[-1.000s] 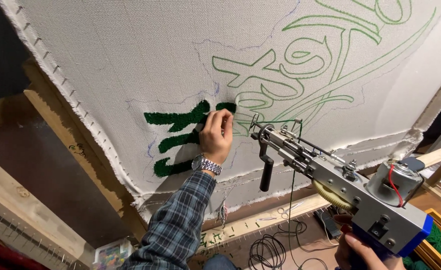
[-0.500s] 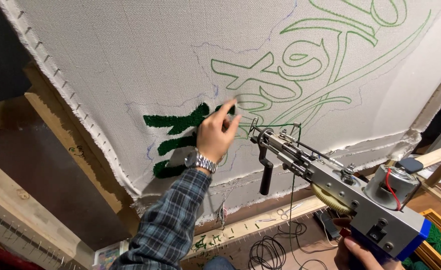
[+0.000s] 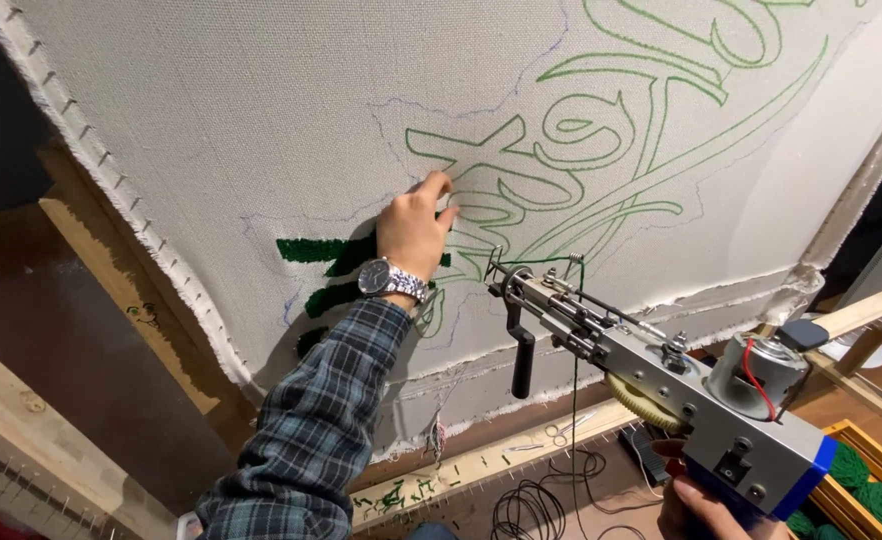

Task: Using a tufting gun to fill in a rug design with green yarn on a vertical canvas frame.

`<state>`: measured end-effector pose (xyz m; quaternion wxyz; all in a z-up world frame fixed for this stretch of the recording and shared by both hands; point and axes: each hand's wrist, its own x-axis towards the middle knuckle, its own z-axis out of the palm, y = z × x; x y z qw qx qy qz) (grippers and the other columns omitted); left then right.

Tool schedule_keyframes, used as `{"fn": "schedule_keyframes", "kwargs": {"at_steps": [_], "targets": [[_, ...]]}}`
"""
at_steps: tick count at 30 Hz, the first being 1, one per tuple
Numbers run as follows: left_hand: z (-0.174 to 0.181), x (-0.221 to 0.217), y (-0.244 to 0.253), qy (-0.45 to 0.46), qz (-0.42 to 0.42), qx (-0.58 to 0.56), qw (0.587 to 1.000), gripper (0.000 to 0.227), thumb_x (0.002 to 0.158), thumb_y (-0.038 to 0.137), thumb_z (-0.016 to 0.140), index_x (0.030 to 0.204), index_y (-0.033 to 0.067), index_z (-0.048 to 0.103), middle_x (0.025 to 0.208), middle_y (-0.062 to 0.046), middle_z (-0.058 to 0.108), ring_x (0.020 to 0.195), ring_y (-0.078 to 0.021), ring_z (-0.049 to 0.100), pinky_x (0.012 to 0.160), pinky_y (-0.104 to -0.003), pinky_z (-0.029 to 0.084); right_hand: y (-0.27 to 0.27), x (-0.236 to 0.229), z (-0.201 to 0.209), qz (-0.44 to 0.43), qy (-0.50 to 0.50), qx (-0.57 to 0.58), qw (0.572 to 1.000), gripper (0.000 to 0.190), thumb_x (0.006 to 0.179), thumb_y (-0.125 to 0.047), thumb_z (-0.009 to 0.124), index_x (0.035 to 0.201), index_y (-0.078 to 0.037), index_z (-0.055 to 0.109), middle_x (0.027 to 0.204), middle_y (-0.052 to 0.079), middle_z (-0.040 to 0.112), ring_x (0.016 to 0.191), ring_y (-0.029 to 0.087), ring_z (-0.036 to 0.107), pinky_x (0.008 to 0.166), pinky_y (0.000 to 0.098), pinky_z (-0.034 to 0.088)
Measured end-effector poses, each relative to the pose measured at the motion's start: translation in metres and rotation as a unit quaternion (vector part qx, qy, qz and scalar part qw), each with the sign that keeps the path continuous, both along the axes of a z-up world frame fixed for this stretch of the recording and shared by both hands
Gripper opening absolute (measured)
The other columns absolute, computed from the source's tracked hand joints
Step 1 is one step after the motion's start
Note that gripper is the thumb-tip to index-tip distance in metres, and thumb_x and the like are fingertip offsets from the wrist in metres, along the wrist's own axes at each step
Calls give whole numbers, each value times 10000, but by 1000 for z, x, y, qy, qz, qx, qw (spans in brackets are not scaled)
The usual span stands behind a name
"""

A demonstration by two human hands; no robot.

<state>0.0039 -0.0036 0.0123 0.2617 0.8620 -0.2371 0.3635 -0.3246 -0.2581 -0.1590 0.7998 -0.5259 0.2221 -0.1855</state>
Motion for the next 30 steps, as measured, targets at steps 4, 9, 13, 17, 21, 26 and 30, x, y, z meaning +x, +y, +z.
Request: {"fn": "schedule_keyframes", "kwargs": {"at_steps": [4, 9, 13, 17, 21, 26, 30], "targets": [[14, 6, 5, -31, -4, -12, 999, 220, 895, 234, 843, 1072, 188, 720, 755, -42, 746, 572, -148, 692, 419, -268, 548, -4, 2, -3, 7, 6, 19, 1000, 378, 964, 20, 553, 1294, 110, 713, 631, 199, 393, 472, 316, 333, 456, 397, 223], [22, 7, 9, -32, -3, 7, 999, 221, 893, 219, 838, 1085, 164, 743, 885, -57, 794, 638, -187, 745, 464, -290, 610, 8, -2, 6, 4, -9, 23, 1000, 375, 932, 21, 565, 1262, 137, 702, 600, 202, 352, 445, 305, 295, 436, 386, 191], [26, 1, 13, -21, 6, 24, 999, 196, 905, 242, 833, 1069, 190, 739, 778, -46, 762, 610, -200, 716, 473, -334, 596, 4, -3, 3, 13, -4, 33, 999, 380, 924, 52, 572, 1272, 127, 704, 628, 215, 404, 462, 298, 324, 446, 378, 207], [26, -2, 19, -34, 12, 53, 998, 297, 877, 285, 856, 1132, 212, 723, 834, -38, 775, 619, -213, 710, 456, -351, 568, 4, -5, 2, 19, -12, 50, 999, 382, 941, 26, 563, 1292, 118, 681, 687, 184, 364, 522, 287, 302, 473, 383, 202], [26, -5, 26, -31, 4, 66, 997, 334, 897, 285, 838, 1196, 208, 710, 763, -45, 750, 516, -172, 643, 413, -317, 533, -7, 0, -13, 40, -9, 49, 998, 415, 936, 45, 552, 1325, 115, 677, 679, 185, 373, 475, 288, 290, 445, 389, 203], [23, -4, 32, -29, 5, 68, 997, 346, 896, 318, 833, 1216, 241, 722, 674, -4, 694, 437, -101, 518, 338, -251, 414, 15, -8, 8, -16, -7, 37, 999, 375, 938, 40, 572, 1279, 140, 691, 644, 229, 375, 503, 322, 339, 482, 392, 249], [27, -5, 41, -31, 5, 50, 998, 269, 893, 307, 834, 1147, 271, 756, 798, 25, 771, 484, -86, 551, 387, -235, 432, 6, -8, -2, -20, -11, 15, 1000, 373, 914, 106, 579, 1262, 156, 706, 862, 281, 587, 543, 345, 415, 483, 400, 282]]}}
